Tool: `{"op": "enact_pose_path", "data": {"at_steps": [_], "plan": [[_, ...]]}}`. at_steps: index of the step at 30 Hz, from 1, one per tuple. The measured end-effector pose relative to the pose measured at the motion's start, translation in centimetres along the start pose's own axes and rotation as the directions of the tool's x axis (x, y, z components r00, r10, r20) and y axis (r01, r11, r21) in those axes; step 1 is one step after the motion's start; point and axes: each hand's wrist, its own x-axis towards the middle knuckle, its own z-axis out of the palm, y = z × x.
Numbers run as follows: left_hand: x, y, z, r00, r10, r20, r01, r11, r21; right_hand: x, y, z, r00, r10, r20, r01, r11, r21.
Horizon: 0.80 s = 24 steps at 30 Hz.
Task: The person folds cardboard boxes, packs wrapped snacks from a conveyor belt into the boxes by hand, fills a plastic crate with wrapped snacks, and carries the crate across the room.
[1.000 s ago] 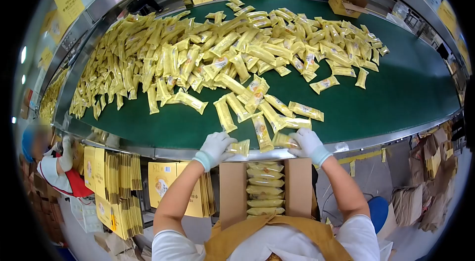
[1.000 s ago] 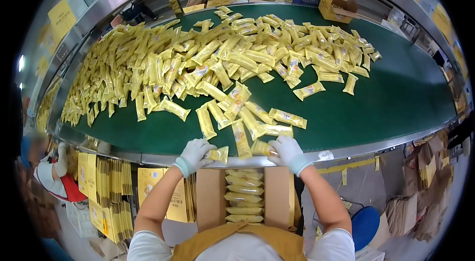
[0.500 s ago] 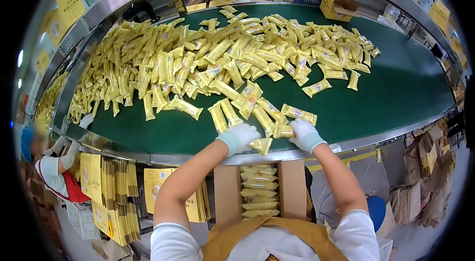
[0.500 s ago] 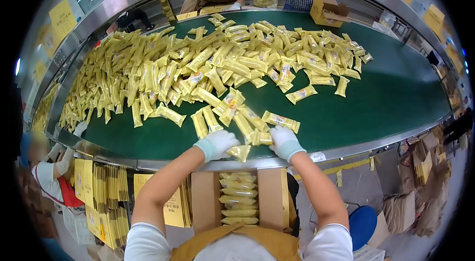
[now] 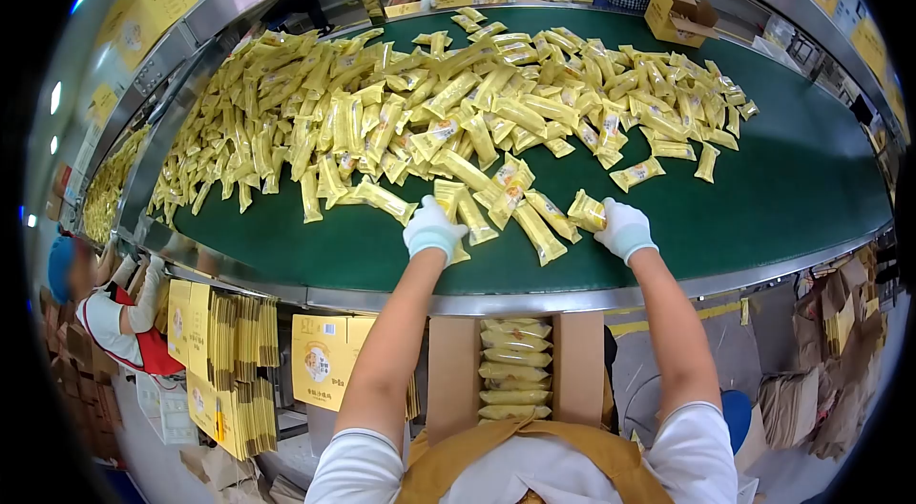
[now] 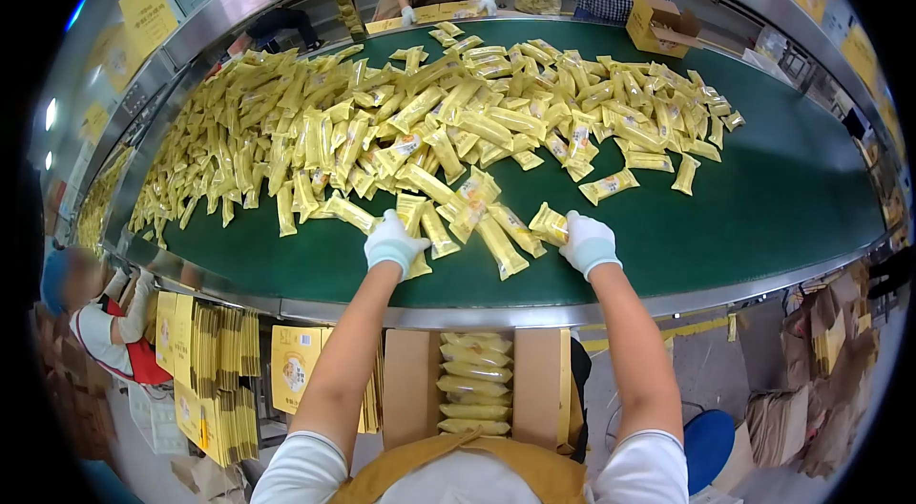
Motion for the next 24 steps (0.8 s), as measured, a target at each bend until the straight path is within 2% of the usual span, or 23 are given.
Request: {"op": "enact_pose_path", "data": {"at_steps": [2,5,6,7,9,11,12,15,18,19,21,22,23,24], "plan": [[-0.1,0.3,0.5,0.999,0.046,0.010,-0.047,0.996,0.070,-0.7,0.3,1.3,0.998,-0.030,-0.062,0.029,0.999,-0.023],[0.0,-1.0,0.1,0.991,0.131,-0.012,-0.128,0.981,0.145,-2.0,1.6,2.8,0.960,-0.114,-0.258,0.091,0.991,-0.099],[-0.4,-2.1,0.1,0.971,0.206,-0.119,-0.187,0.970,0.153,-2.7,2.2,3.5,0.929,-0.166,-0.332,0.119,0.980,-0.157],[-0.2,-3.7,0.7,0.933,0.286,-0.219,-0.233,0.942,0.240,-3.5,2.9,4.4,0.891,-0.217,-0.400,0.140,0.967,-0.213],[-0.8,-5.6,0.2,0.944,0.306,-0.123,-0.240,0.892,0.383,-5.5,2.9,5.3,0.851,-0.294,-0.436,0.219,0.952,-0.215],[-1.8,-7.6,1.6,0.846,0.506,-0.167,-0.375,0.789,0.486,-8.3,1.2,3.4,0.838,-0.331,-0.434,0.259,0.941,-0.219],[-2.6,-8.2,2.0,0.781,0.598,-0.180,-0.431,0.725,0.537,-8.6,1.4,3.7,0.866,-0.336,-0.370,0.262,0.936,-0.237],[-4.2,-7.7,3.2,0.786,0.572,-0.235,-0.401,0.760,0.511,-7.8,2.1,3.1,0.928,-0.257,-0.269,0.213,0.960,-0.183],[-3.5,-6.9,1.5,0.922,0.364,-0.129,-0.323,0.910,0.261,-5.9,1.4,-0.1,0.994,-0.072,0.082,0.091,0.962,-0.257],[-3.7,-6.7,1.1,0.931,0.346,-0.119,-0.305,0.913,0.271,-5.3,1.0,-1.3,0.979,0.009,0.201,0.055,0.950,-0.308],[-4.1,-6.6,0.6,0.948,0.300,-0.103,-0.260,0.920,0.292,-4.3,0.7,-2.8,0.975,0.045,0.218,-0.001,0.980,-0.199],[-3.7,-7.9,2.3,0.872,0.412,-0.263,-0.313,0.884,0.346,-4.0,0.5,-3.7,0.978,0.055,0.201,-0.033,0.994,-0.108],[-3.8,-7.9,1.6,0.902,0.401,-0.162,-0.336,0.885,0.321,-3.5,0.2,-4.5,0.980,0.063,0.187,-0.061,0.998,-0.016],[-4.0,-7.7,0.8,0.920,0.389,-0.055,-0.357,0.887,0.294,-2.8,-0.1,-4.8,0.994,0.044,0.102,-0.058,0.989,0.138]]}}
